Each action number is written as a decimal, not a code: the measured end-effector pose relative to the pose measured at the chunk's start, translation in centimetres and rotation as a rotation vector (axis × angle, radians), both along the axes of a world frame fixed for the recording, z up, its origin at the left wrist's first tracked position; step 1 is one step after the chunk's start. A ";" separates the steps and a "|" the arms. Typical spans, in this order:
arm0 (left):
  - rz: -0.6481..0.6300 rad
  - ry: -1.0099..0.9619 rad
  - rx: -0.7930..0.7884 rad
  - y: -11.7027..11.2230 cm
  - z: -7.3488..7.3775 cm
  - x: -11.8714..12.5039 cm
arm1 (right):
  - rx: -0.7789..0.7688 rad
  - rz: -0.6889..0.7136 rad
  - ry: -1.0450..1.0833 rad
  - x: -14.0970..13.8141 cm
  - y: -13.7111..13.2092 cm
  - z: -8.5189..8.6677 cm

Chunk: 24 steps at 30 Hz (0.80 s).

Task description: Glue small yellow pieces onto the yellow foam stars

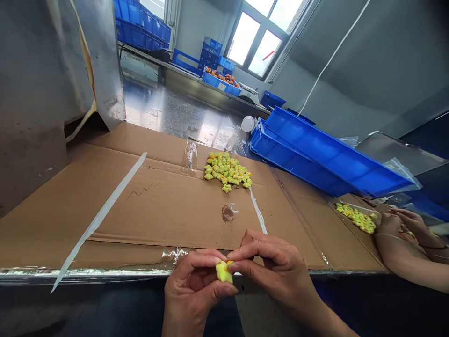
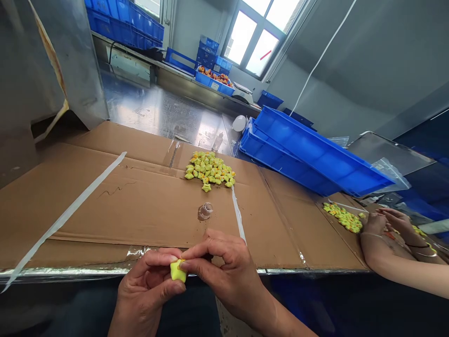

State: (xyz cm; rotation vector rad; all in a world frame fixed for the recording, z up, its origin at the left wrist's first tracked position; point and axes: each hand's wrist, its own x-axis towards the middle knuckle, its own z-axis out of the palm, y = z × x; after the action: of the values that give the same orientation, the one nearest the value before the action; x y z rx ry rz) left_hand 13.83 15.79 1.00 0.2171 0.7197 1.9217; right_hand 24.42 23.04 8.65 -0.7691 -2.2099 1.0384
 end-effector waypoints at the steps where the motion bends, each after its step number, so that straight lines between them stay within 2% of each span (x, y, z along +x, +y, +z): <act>1: -0.003 0.003 0.005 0.0 0.0 0.0 | 0.005 0.007 -0.001 0.0 0.0 0.0; 19: 0.029 0.045 0.016 -0.3 0.0 -0.2 | 0.031 0.017 -0.024 0.0 -0.5 -0.3; 21: 0.000 0.031 -0.004 -0.2 0.0 -0.4 | 0.028 -0.002 0.013 -0.2 -0.6 -0.2; 24: -0.113 -0.058 -0.032 -0.1 0.2 -0.9 | -0.097 -0.022 0.138 -0.4 -0.8 -0.1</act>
State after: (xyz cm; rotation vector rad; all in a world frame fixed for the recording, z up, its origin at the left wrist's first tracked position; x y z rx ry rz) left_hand 12.95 15.69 1.16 0.1775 0.6853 1.8004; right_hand 23.98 22.26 8.58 -0.7392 -2.0430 1.1589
